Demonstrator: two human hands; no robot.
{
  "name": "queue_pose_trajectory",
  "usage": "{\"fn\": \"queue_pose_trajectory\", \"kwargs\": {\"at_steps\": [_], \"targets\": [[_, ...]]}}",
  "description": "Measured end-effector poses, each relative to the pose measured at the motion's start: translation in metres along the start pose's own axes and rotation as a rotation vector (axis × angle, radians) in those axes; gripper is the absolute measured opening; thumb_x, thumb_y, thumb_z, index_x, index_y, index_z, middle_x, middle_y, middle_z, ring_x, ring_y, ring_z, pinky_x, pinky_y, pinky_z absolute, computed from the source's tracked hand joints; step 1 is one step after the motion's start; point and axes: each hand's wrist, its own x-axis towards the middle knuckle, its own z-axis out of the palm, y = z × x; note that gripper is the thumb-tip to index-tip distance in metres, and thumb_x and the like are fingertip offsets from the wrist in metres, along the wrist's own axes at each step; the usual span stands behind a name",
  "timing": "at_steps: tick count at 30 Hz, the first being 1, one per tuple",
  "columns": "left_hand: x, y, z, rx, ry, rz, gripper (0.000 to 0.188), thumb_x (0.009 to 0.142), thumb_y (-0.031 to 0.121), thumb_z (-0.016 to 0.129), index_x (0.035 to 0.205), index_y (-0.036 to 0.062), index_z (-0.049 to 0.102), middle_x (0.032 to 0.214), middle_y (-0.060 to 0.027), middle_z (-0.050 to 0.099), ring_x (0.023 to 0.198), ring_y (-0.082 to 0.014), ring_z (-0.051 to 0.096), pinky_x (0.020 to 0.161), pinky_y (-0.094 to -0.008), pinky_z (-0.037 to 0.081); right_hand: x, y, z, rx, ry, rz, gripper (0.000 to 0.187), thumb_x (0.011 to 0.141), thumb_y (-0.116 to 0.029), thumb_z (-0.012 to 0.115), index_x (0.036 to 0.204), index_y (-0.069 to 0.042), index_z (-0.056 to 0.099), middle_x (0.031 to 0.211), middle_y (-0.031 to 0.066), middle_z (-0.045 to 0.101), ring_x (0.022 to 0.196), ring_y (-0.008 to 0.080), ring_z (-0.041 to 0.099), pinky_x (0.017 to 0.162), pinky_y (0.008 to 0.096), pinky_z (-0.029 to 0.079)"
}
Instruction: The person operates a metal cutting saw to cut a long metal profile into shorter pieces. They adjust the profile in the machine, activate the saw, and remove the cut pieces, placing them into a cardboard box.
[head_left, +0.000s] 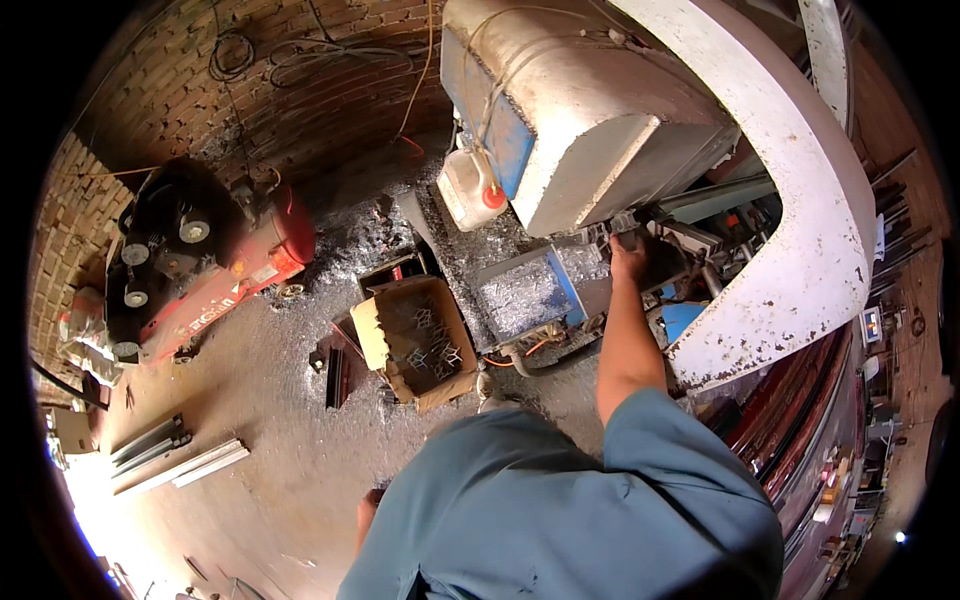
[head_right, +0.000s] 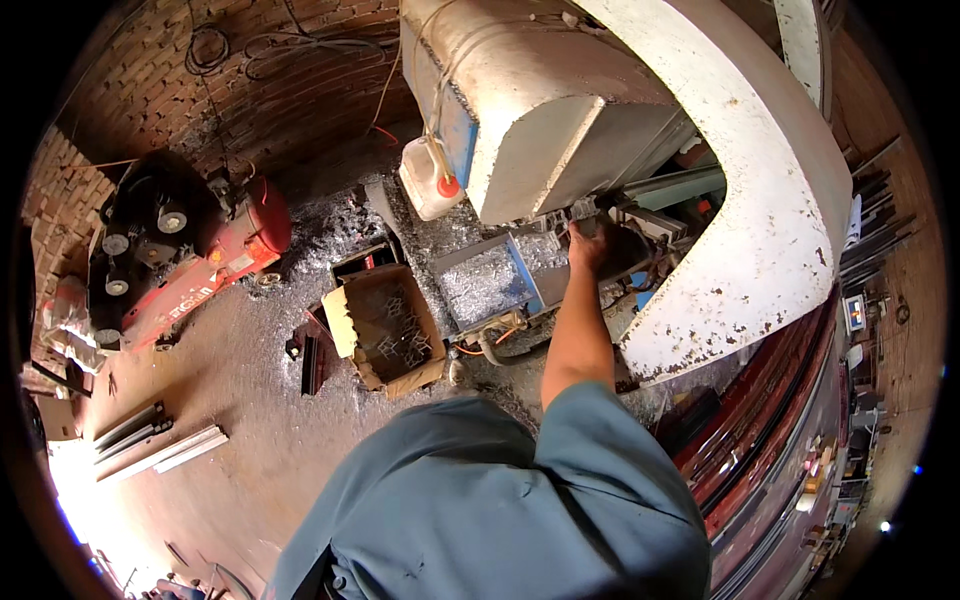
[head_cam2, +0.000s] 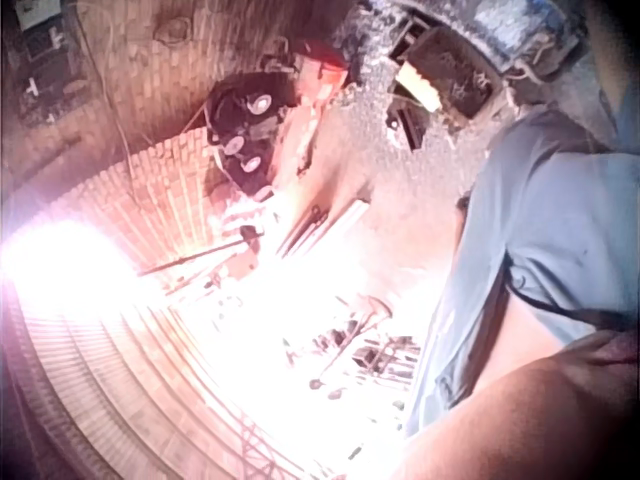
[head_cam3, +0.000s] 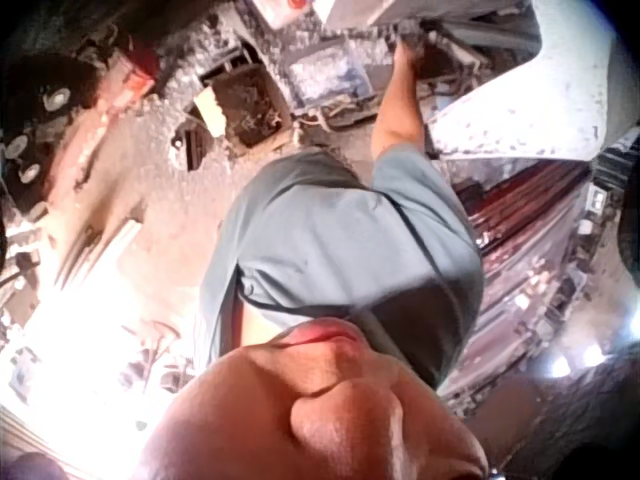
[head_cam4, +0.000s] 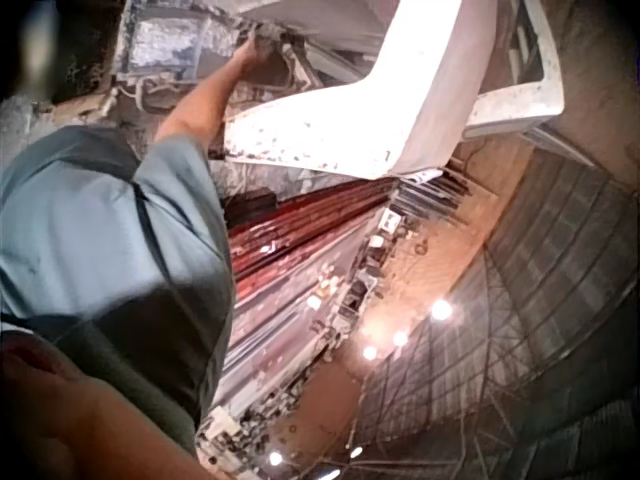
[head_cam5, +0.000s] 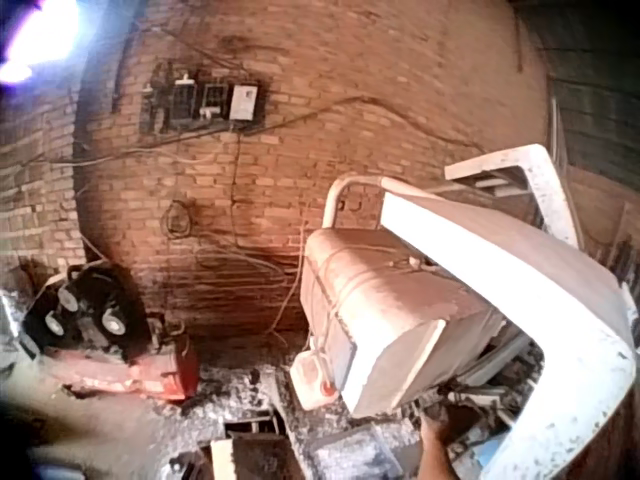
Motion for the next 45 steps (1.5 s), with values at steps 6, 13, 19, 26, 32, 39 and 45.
{"fn": "queue_pose_trajectory", "kwargs": {"at_steps": [6, 13, 19, 26, 32, 39, 45], "targets": [[-0.004, -0.007, 0.006, -0.023, 0.021, 0.020, 0.033, 0.085, 0.030, 0.071, 0.108, 0.0073, 0.073, 0.094, -0.0138, 0.076, 0.088, -0.0234, 0.073, 0.077, -0.0371, 0.055, -0.024, -0.014, -0.006, -0.132, 0.115, -0.216, 0.066, 0.073, -0.036, 0.083, 0.128, -0.004, 0.064, 0.127, 0.0194, 0.064, 0.113, 0.0385, 0.062, 0.095, 0.0443, 0.051], [-0.002, -0.017, 0.011, -0.040, 0.039, 0.035, 0.033, 0.085, 0.030, 0.071, 0.108, 0.0069, 0.073, 0.094, -0.0142, 0.076, 0.088, -0.0237, 0.073, 0.077, -0.0373, 0.055, -0.045, -0.023, -0.003, -0.227, 0.258, -0.642, 0.059, 0.075, -0.024, 0.081, 0.127, -0.003, 0.061, 0.133, 0.0176, 0.055, 0.121, 0.0395, 0.056, 0.099, 0.0449, 0.049], [0.000, -0.028, 0.019, -0.067, 0.027, 0.019, 0.033, 0.084, 0.032, 0.073, 0.108, 0.0096, 0.073, 0.094, -0.0136, 0.076, 0.086, -0.0235, 0.073, 0.078, -0.0372, 0.055, -0.063, -0.021, -0.016, -0.271, 0.105, -0.669, 0.058, 0.078, -0.018, 0.081, 0.130, -0.005, 0.059, 0.140, 0.0180, 0.050, 0.129, 0.0388, 0.050, 0.104, 0.0454, 0.047], [0.007, -0.047, 0.034, -0.017, 0.062, -0.007, 0.032, 0.083, 0.032, 0.074, 0.108, 0.0118, 0.074, 0.095, -0.0122, 0.076, 0.088, -0.0253, 0.073, 0.079, -0.0381, 0.056, -0.079, -0.046, -0.021, -0.251, 0.024, -0.647, 0.085, 0.071, -0.022, 0.086, 0.144, -0.008, 0.046, 0.148, 0.0212, 0.043, 0.135, 0.0417, 0.044, 0.113, 0.0468, 0.038], [-0.017, -0.020, 0.024, -0.083, 0.146, 0.058, 0.031, 0.086, 0.028, 0.070, 0.108, 0.0065, 0.073, 0.096, -0.0161, 0.075, 0.091, -0.0301, 0.072, 0.082, -0.0398, 0.056, -0.052, -0.030, -0.010, -0.157, -0.134, -0.539, 0.114, 0.065, -0.021, 0.092, 0.158, -0.014, 0.026, 0.153, 0.0222, 0.042, 0.138, 0.0369, 0.043, 0.114, 0.0426, 0.037], [-0.047, 0.010, 0.017, -0.081, 0.100, -0.113, 0.035, 0.090, 0.030, 0.066, 0.113, 0.0042, 0.070, 0.097, -0.0180, 0.075, 0.090, -0.0298, 0.072, 0.082, -0.0389, 0.055, -0.030, -0.003, 0.000, -0.248, -0.160, -0.499, 0.107, 0.067, -0.020, 0.089, 0.157, -0.021, 0.032, 0.129, 0.0218, 0.065, 0.115, 0.0381, 0.065, 0.096, 0.0448, 0.051], [-0.055, 0.000, 0.030, -0.156, 0.075, -0.133, 0.035, 0.089, 0.031, 0.066, 0.113, 0.0059, 0.071, 0.097, -0.0177, 0.075, 0.091, -0.0299, 0.072, 0.082, -0.0384, 0.055, -0.047, -0.035, -0.007, -0.376, -0.200, -0.269, 0.103, 0.064, -0.026, 0.090, 0.153, -0.021, 0.038, 0.122, 0.0226, 0.068, 0.113, 0.0418, 0.065, 0.097, 0.0467, 0.051]]}}
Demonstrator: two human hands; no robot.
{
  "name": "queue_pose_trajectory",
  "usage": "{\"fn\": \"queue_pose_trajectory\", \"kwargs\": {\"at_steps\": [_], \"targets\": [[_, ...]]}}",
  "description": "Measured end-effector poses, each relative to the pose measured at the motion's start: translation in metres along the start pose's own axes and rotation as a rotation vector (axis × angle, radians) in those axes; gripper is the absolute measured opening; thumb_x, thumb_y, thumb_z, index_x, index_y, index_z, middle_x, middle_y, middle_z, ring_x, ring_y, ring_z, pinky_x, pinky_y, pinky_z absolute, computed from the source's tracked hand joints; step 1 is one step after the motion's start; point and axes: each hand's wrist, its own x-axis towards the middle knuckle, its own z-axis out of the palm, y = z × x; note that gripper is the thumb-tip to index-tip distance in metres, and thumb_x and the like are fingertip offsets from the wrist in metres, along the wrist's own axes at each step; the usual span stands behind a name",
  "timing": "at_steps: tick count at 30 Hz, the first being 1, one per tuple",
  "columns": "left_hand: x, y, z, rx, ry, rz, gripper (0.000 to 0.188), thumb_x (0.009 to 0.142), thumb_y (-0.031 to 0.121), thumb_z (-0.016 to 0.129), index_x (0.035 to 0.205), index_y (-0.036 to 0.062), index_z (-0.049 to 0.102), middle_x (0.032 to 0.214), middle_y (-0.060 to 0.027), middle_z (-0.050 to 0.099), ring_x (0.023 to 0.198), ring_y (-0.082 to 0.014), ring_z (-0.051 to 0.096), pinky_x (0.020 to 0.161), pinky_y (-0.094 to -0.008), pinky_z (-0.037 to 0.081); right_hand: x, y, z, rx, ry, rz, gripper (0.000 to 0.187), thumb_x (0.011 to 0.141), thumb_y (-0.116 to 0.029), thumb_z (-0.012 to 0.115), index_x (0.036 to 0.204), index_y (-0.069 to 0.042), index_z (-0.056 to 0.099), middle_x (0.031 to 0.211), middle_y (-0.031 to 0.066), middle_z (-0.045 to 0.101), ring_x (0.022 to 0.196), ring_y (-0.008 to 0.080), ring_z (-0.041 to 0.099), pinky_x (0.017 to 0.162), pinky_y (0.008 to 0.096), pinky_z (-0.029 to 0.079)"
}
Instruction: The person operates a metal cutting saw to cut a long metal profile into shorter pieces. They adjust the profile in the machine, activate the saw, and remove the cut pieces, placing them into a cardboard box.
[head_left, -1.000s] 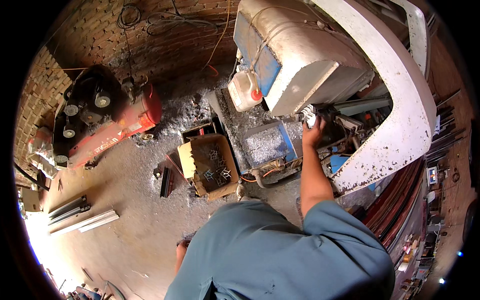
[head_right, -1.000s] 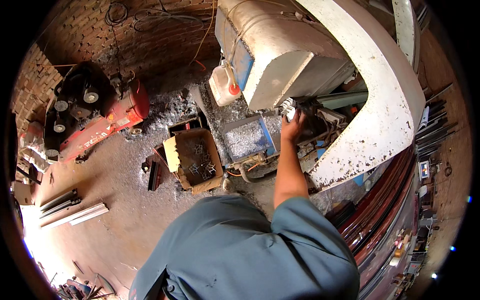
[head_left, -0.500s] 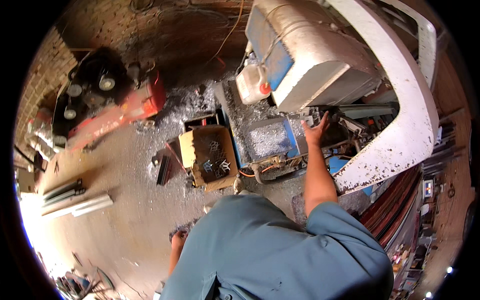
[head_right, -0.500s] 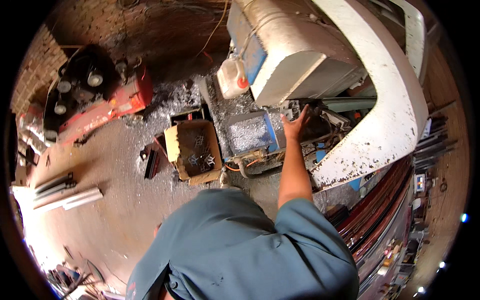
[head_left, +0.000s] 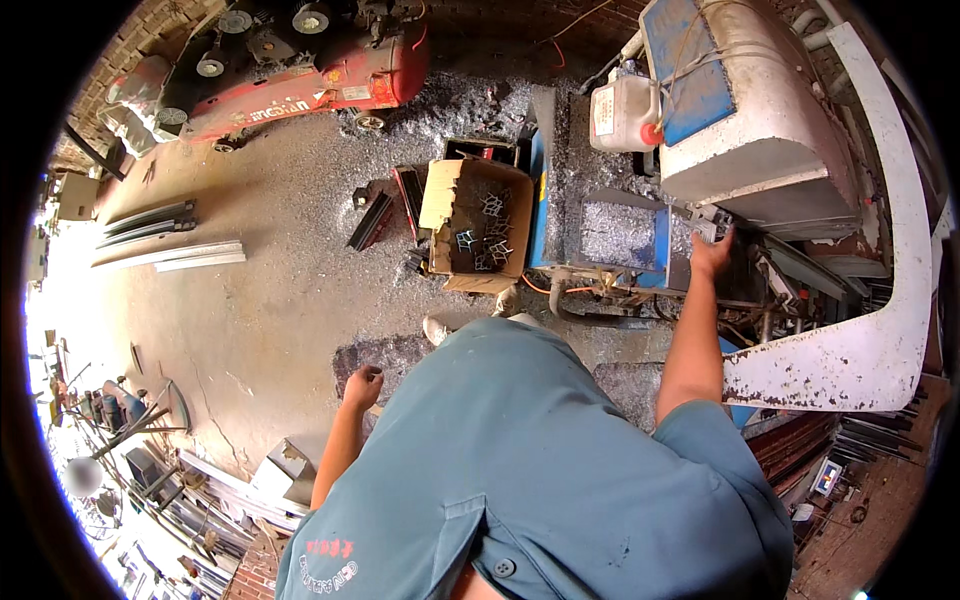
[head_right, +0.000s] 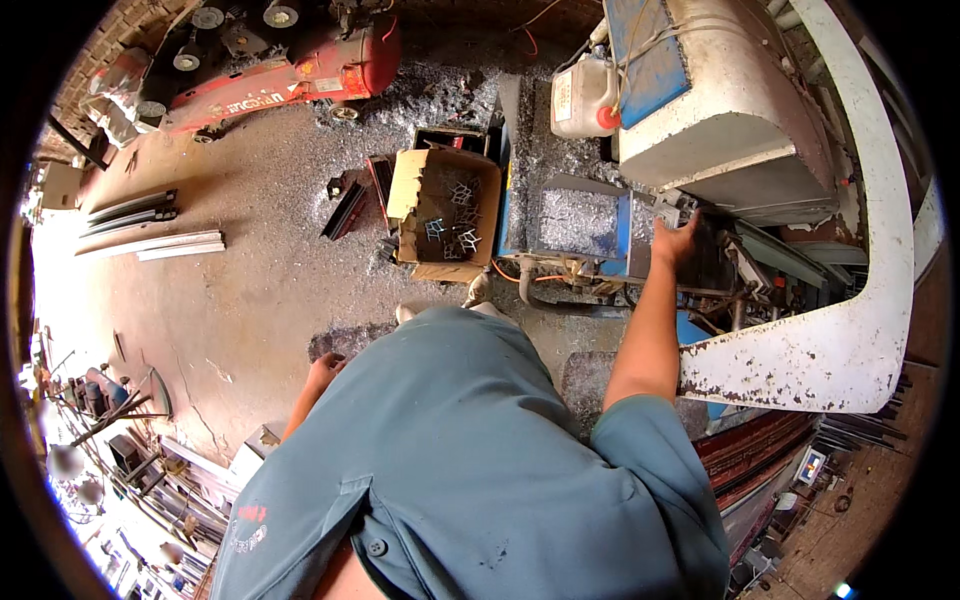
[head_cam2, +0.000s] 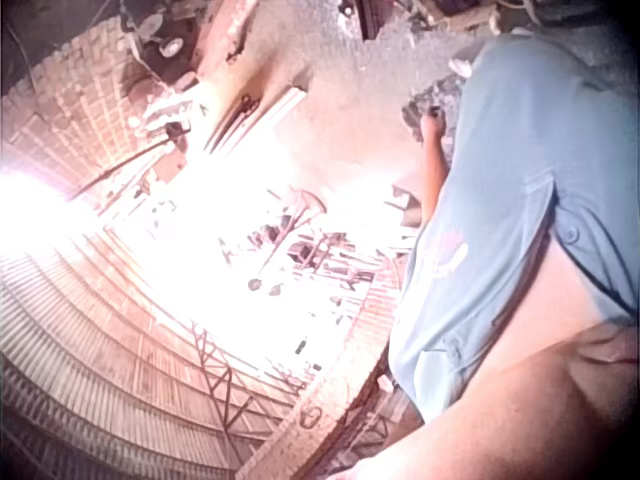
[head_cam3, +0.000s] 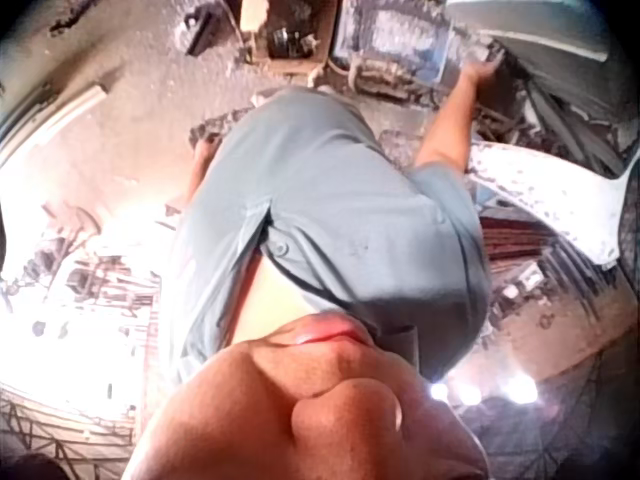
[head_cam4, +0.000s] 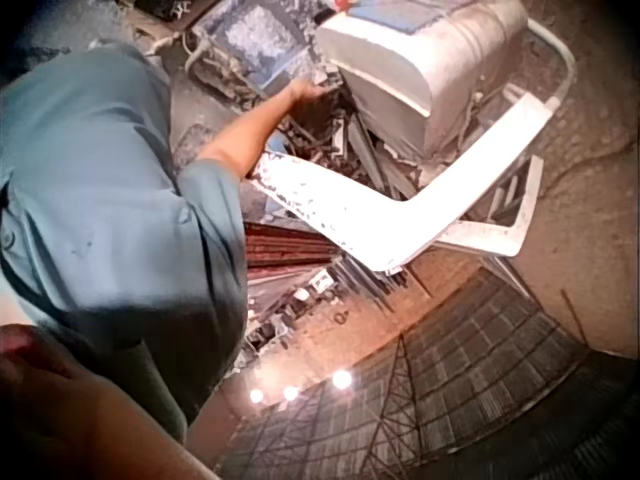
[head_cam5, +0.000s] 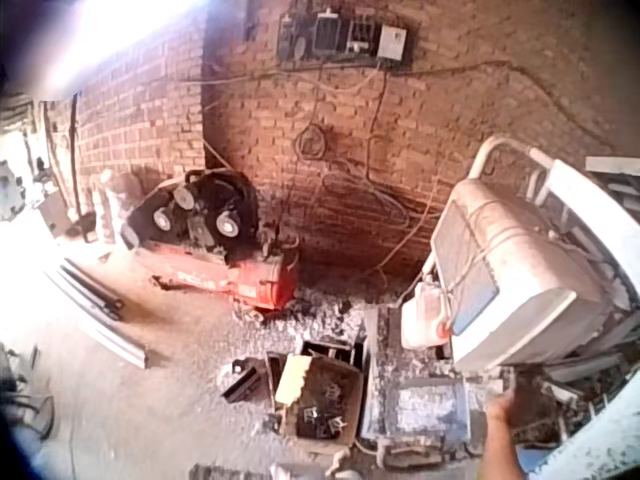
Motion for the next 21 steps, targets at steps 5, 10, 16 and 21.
{"fn": "queue_pose_trajectory", "kwargs": {"at_steps": [5, 10, 16, 21], "targets": [[0.004, 0.001, 0.001, 0.010, 0.020, 0.020, 0.034, 0.088, 0.029, 0.065, 0.113, 0.0057, 0.071, 0.097, -0.0180, 0.075, 0.091, -0.0301, 0.072, 0.082, -0.0390, 0.055, -0.006, -0.008, -0.001, -0.119, 0.031, 0.023, 0.106, 0.062, -0.032, 0.090, 0.154, -0.023, 0.037, 0.119, 0.0231, 0.069, 0.111, 0.0441, 0.065, 0.097, 0.0490, 0.051], [0.007, -0.007, -0.005, 0.049, 0.037, 0.037, 0.036, 0.088, 0.029, 0.066, 0.113, 0.0045, 0.070, 0.095, -0.0179, 0.074, 0.089, -0.0297, 0.072, 0.080, -0.0393, 0.055, -0.004, -0.018, -0.001, -0.160, -0.029, 0.044, 0.107, 0.061, -0.033, 0.090, 0.154, -0.021, 0.038, 0.125, 0.0243, 0.066, 0.116, 0.0436, 0.062, 0.099, 0.0481, 0.050], [0.016, 0.010, -0.017, 0.027, 0.048, 0.044, 0.032, 0.090, 0.026, 0.066, 0.113, 0.0046, 0.070, 0.095, -0.0176, 0.074, 0.090, -0.0291, 0.072, 0.081, -0.0389, 0.055, 0.009, 0.023, 0.018, 0.164, 0.080, -0.065, 0.106, 0.059, -0.019, 0.093, 0.151, -0.011, 0.041, 0.128, 0.0187, 0.066, 0.113, 0.0319, 0.067, 0.096, 0.0403, 0.052], [0.028, 0.015, -0.011, -0.028, 0.008, 0.055, 0.032, 0.090, 0.027, 0.066, 0.112, 0.0042, 0.070, 0.100, -0.0165, 0.075, 0.093, -0.0281, 0.072, 0.083, -0.0383, 0.056, -0.015, 0.014, 0.016, 0.644, -0.078, 0.105, 0.100, 0.066, -0.003, 0.090, 0.150, 0.001, 0.037, 0.133, 0.0156, 0.060, 0.112, 0.0248, 0.062, 0.095, 0.0383, 0.051]]}}
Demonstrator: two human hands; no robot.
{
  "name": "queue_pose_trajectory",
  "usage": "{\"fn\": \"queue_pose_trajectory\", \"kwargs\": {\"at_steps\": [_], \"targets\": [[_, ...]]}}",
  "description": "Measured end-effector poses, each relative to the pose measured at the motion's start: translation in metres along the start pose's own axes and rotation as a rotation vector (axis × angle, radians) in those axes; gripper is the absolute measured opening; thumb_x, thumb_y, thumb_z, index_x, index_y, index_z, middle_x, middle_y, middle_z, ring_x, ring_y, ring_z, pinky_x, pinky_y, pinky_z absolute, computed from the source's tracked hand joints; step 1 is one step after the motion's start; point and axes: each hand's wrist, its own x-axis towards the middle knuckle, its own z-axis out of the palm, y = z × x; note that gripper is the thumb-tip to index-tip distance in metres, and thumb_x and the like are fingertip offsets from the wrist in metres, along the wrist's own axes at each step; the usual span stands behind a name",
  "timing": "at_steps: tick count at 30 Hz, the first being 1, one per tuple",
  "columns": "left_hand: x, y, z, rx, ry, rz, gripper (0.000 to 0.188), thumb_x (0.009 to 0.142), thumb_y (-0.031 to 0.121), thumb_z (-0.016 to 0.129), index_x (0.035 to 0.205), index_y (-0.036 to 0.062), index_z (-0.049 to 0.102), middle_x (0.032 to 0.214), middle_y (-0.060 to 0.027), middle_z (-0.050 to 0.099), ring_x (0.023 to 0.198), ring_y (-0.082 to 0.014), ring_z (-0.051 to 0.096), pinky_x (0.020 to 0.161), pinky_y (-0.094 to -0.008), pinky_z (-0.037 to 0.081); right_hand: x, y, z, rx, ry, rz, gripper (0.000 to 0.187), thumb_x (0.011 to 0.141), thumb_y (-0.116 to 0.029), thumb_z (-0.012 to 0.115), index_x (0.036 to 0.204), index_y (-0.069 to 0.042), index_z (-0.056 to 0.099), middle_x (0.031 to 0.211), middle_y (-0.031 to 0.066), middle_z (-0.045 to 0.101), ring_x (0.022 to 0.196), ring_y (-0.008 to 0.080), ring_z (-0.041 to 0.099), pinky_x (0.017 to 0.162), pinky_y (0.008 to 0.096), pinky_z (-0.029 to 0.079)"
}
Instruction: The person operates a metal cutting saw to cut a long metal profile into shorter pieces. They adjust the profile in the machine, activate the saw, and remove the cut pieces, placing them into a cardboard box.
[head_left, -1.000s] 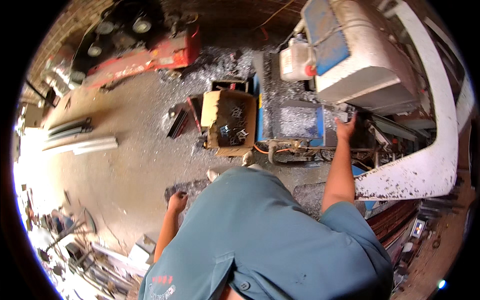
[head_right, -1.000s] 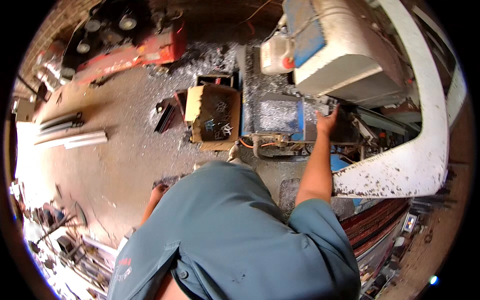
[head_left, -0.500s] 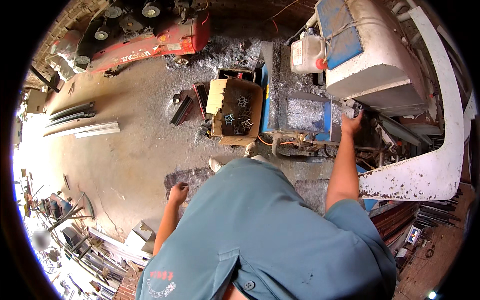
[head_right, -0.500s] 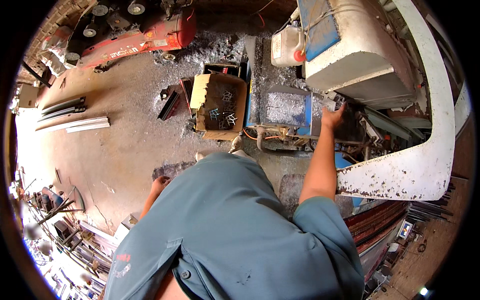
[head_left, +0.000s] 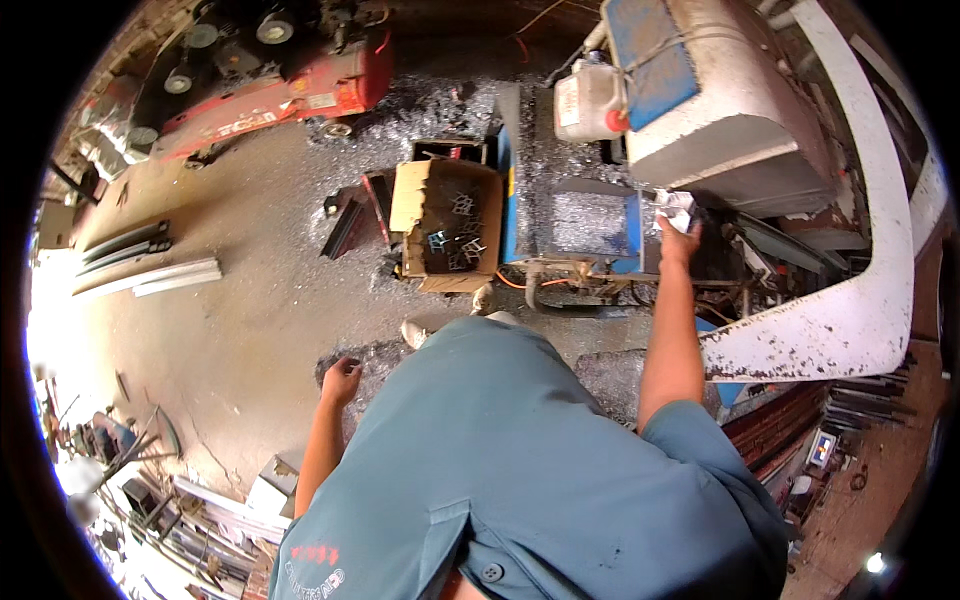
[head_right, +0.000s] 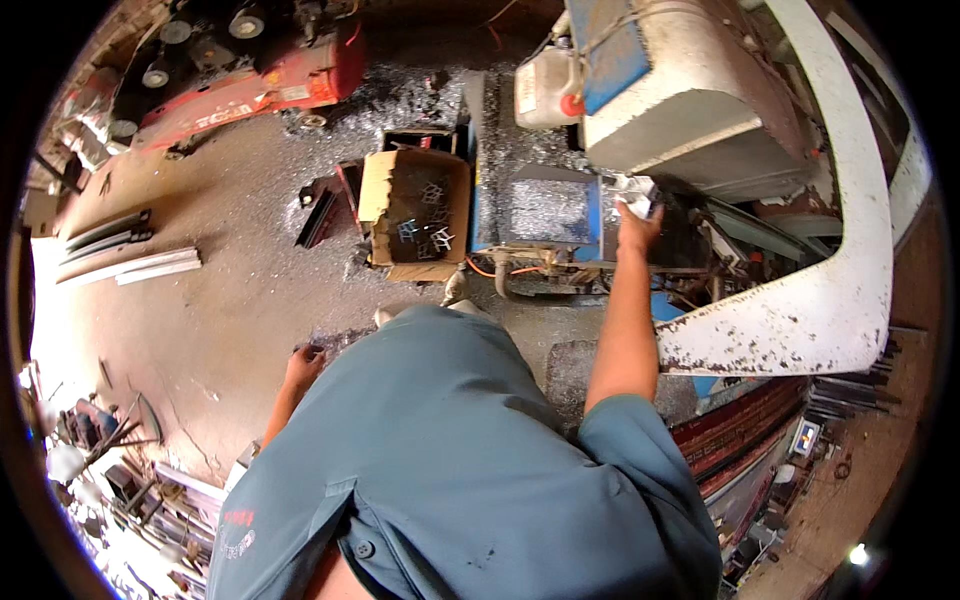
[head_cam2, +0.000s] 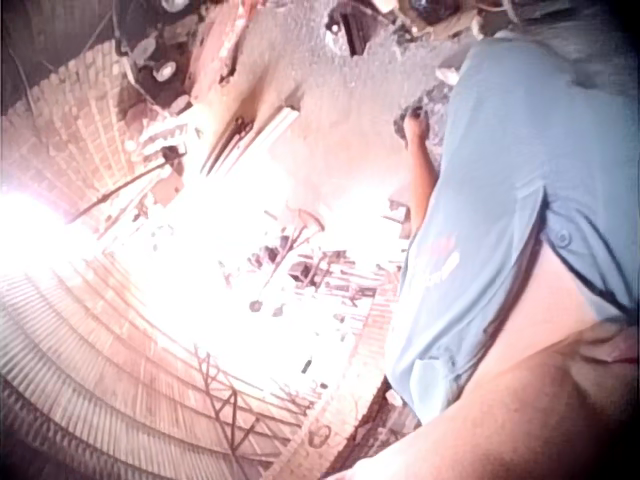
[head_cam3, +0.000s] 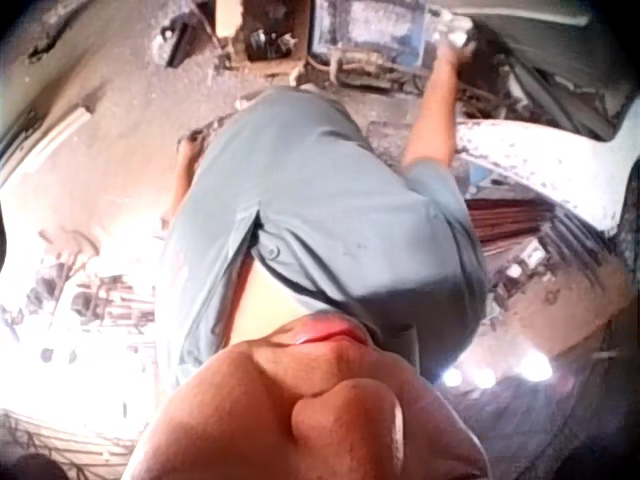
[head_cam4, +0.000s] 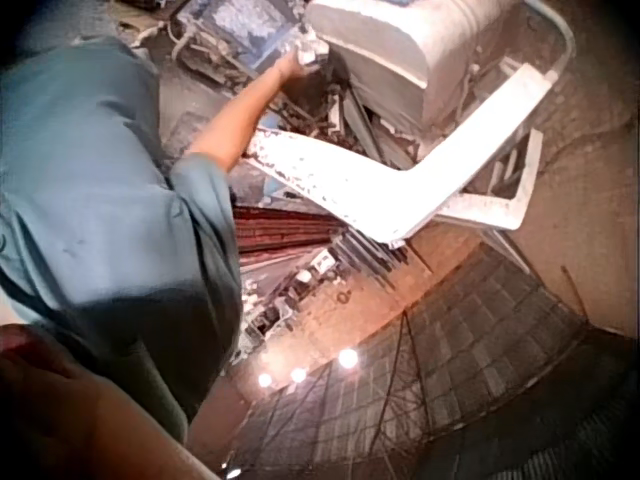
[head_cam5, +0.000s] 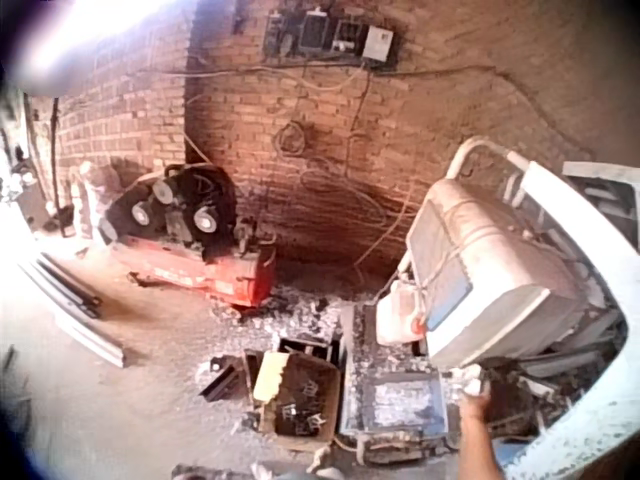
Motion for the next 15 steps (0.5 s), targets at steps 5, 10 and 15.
{"fn": "queue_pose_trajectory", "kwargs": {"at_steps": [5, 10, 15], "targets": [[0.002, 0.061, -0.001, -0.029, -0.038, 0.136, 0.034, 0.093, 0.028, 0.065, 0.118, 0.0047, 0.068, 0.104, -0.0172, 0.074, 0.095, -0.0282, 0.072, 0.085, -0.0380, 0.056, -0.064, -0.070, 0.017, 0.345, -0.302, 0.309, 0.064, 0.075, -0.003, 0.085, 0.129, -0.012, 0.052, 0.116, 0.0041, 0.064, 0.105, 0.0218, 0.063, 0.081, 0.0361, 0.055], [-0.007, 0.192, -0.016, -0.114, -0.042, 0.416, 0.035, 0.095, 0.026, 0.066, 0.124, 0.0051, 0.064, 0.110, -0.0149, 0.072, 0.097, -0.0259, 0.070, 0.086, -0.0370, 0.055, -0.148, -0.140, 0.052, 0.454, -0.565, 0.277, 0.046, 0.081, -0.004, 0.081, 0.121, -0.007, 0.058, 0.105, 0.0060, 0.067, 0.090, 0.0194, 0.067, 0.078, 0.0341, 0.058], [-0.043, 0.332, -0.047, -0.294, 0.089, 0.847, 0.050, 0.090, 0.018, 0.075, 0.136, 0.0063, 0.058, 0.134, -0.0132, 0.059, 0.110, -0.0214, 0.064, 0.088, -0.0331, 0.054, -0.219, -0.185, 0.083, 0.500, -0.845, 0.267, 0.052, 0.082, 0.001, 0.078, 0.128, -0.009, 0.055, 0.107, 0.0048, 0.068, 0.092, 0.0172, 0.067, 0.079, 0.0307, 0.055]]}}
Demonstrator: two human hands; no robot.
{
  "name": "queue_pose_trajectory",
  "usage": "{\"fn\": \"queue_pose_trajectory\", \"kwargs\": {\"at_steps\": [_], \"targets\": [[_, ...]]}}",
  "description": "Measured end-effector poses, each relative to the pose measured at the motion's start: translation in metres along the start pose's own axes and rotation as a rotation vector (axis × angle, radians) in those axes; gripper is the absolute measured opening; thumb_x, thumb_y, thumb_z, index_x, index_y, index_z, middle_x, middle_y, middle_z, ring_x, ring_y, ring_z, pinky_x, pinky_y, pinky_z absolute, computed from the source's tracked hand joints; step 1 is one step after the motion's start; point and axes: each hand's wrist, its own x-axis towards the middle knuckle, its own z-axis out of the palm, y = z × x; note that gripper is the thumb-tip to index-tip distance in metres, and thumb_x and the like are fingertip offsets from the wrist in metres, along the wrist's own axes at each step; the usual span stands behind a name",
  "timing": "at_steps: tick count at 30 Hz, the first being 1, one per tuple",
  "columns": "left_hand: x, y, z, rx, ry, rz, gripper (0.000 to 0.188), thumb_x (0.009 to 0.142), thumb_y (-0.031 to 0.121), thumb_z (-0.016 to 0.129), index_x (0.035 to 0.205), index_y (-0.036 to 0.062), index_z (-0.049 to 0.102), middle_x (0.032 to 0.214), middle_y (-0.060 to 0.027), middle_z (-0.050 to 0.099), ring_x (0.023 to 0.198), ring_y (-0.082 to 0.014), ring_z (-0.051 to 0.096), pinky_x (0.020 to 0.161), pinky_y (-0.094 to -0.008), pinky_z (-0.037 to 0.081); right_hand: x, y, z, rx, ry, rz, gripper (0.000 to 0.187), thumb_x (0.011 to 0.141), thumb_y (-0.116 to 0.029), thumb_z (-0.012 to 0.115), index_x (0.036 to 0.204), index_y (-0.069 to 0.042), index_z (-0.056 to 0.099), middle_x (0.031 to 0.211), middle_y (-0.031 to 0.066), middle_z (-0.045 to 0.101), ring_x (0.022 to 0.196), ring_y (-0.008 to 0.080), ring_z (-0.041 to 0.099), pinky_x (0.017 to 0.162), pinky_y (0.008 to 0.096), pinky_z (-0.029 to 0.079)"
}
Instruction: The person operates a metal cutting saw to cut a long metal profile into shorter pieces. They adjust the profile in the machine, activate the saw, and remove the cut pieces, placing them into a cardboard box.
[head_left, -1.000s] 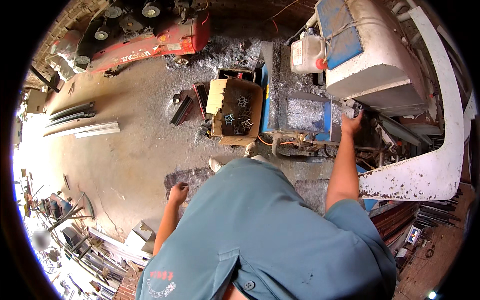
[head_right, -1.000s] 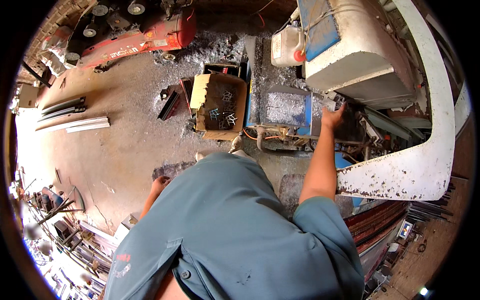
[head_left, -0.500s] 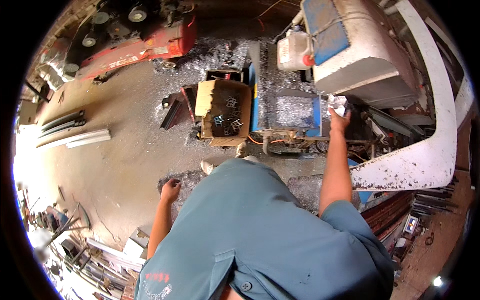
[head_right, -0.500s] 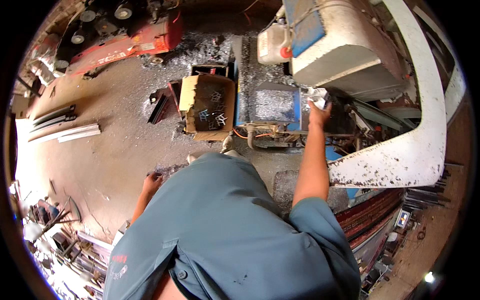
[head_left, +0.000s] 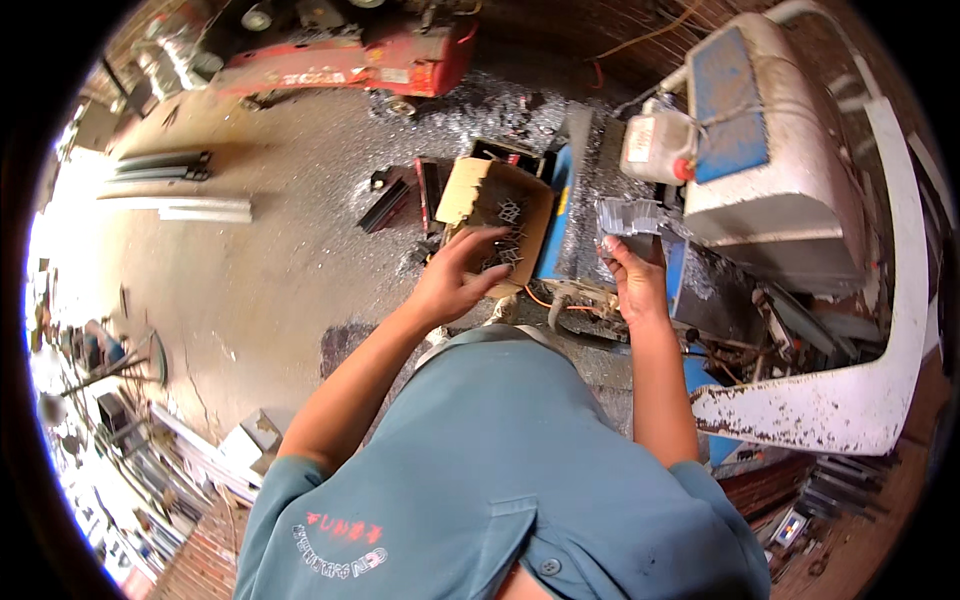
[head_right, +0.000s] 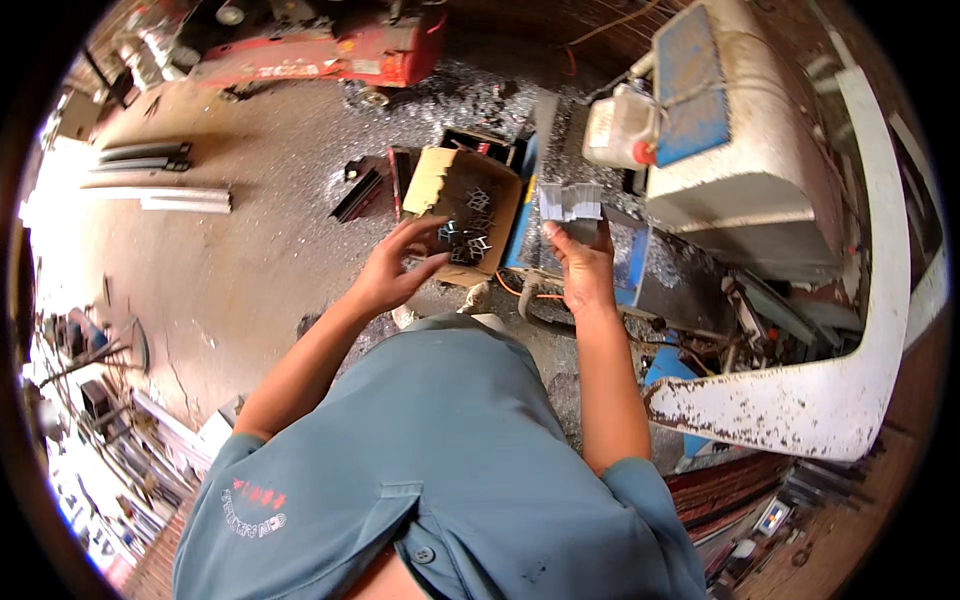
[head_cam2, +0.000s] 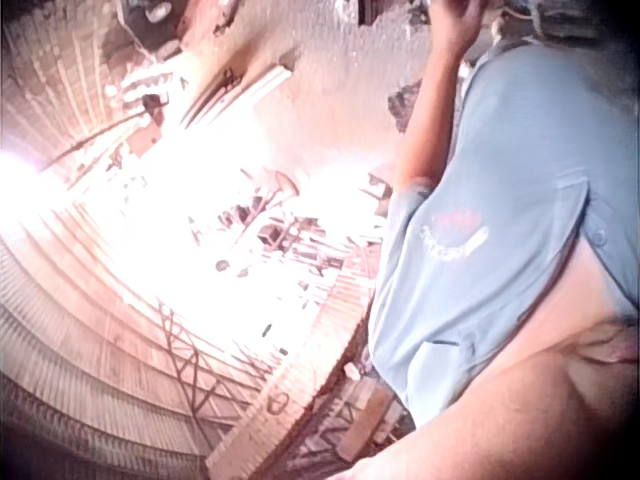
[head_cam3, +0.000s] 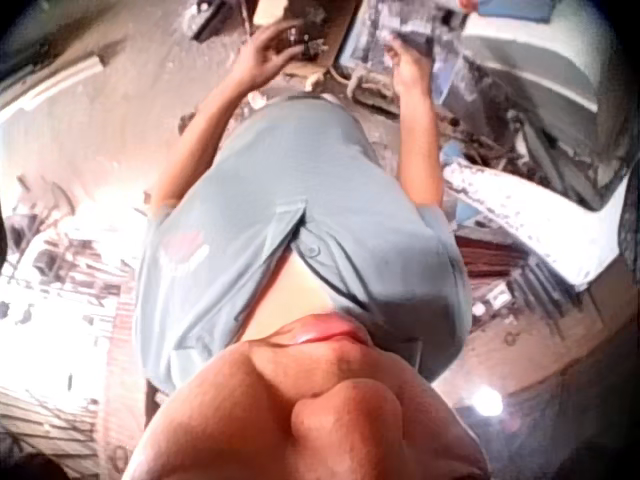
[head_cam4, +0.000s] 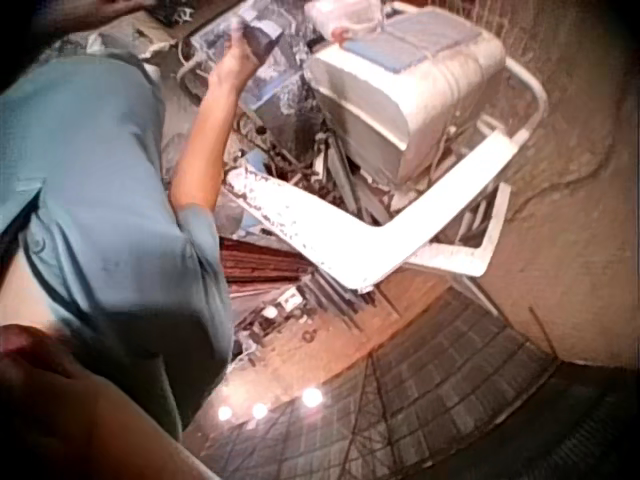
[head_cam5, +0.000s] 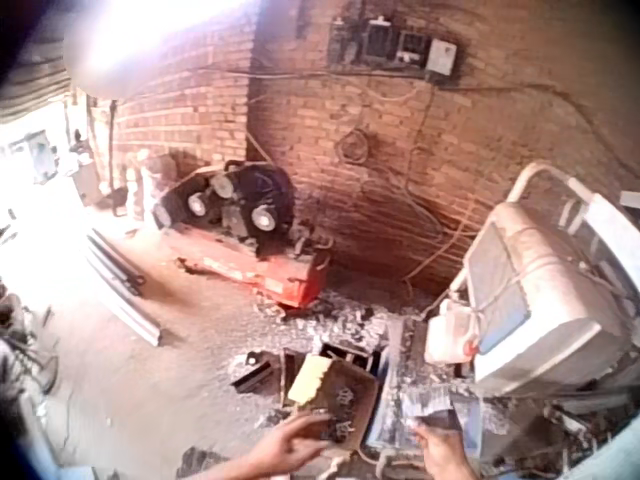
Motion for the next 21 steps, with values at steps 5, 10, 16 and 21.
{"fn": "queue_pose_trajectory", "kwargs": {"at_steps": [5, 10, 16, 21], "targets": [[0.031, 0.063, -0.003, 0.013, 0.131, 0.278, 0.075, 0.080, 0.021, 0.084, 0.145, 0.0092, 0.049, 0.150, -0.0135, 0.045, 0.126, -0.0283, 0.055, 0.099, -0.0374, 0.051, -0.018, -0.004, 0.052, -0.008, -0.110, 0.073, 0.072, 0.078, 0.005, 0.079, 0.142, -0.008, 0.047, 0.124, 0.0080, 0.063, 0.105, 0.0200, 0.066, 0.090, 0.0339, 0.056], [0.036, 0.072, -0.006, 0.106, 0.229, 0.404, 0.072, 0.076, 0.022, 0.086, 0.138, 0.0054, 0.054, 0.140, -0.0167, 0.054, 0.128, -0.0329, 0.056, 0.104, -0.0416, 0.048, -0.028, -0.003, 0.071, 0.082, -0.241, 0.037, 0.072, 0.077, 0.007, 0.077, 0.141, -0.007, 0.046, 0.126, 0.0081, 0.062, 0.108, 0.0215, 0.066, 0.093, 0.0346, 0.057], [0.034, 0.075, -0.009, 0.075, 0.273, 0.458, 0.066, 0.074, 0.018, 0.087, 0.132, 0.0028, 0.058, 0.128, -0.0167, 0.063, 0.118, -0.0329, 0.062, 0.100, -0.0416, 0.051, -0.033, -0.002, 0.073, 0.093, -0.227, 0.090, 0.080, 0.076, 0.009, 0.079, 0.145, -0.009, 0.045, 0.132, 0.0074, 0.059, 0.117, 0.0202, 0.060, 0.096, 0.0345, 0.056], [0.031, 0.074, -0.008, 0.036, 0.283, 0.459, 0.061, 0.073, 0.014, 0.086, 0.127, 0.0020, 0.060, 0.123, -0.0166, 0.066, 0.111, -0.0319, 0.066, 0.095, -0.0403, 0.053, -0.037, 0.003, 0.073, 0.145, -0.212, 0.116, 0.080, 0.074, 0.011, 0.079, 0.145, -0.009, 0.046, 0.131, 0.0069, 0.059, 0.116, 0.0206, 0.061, 0.097, 0.0341, 0.056]]}}
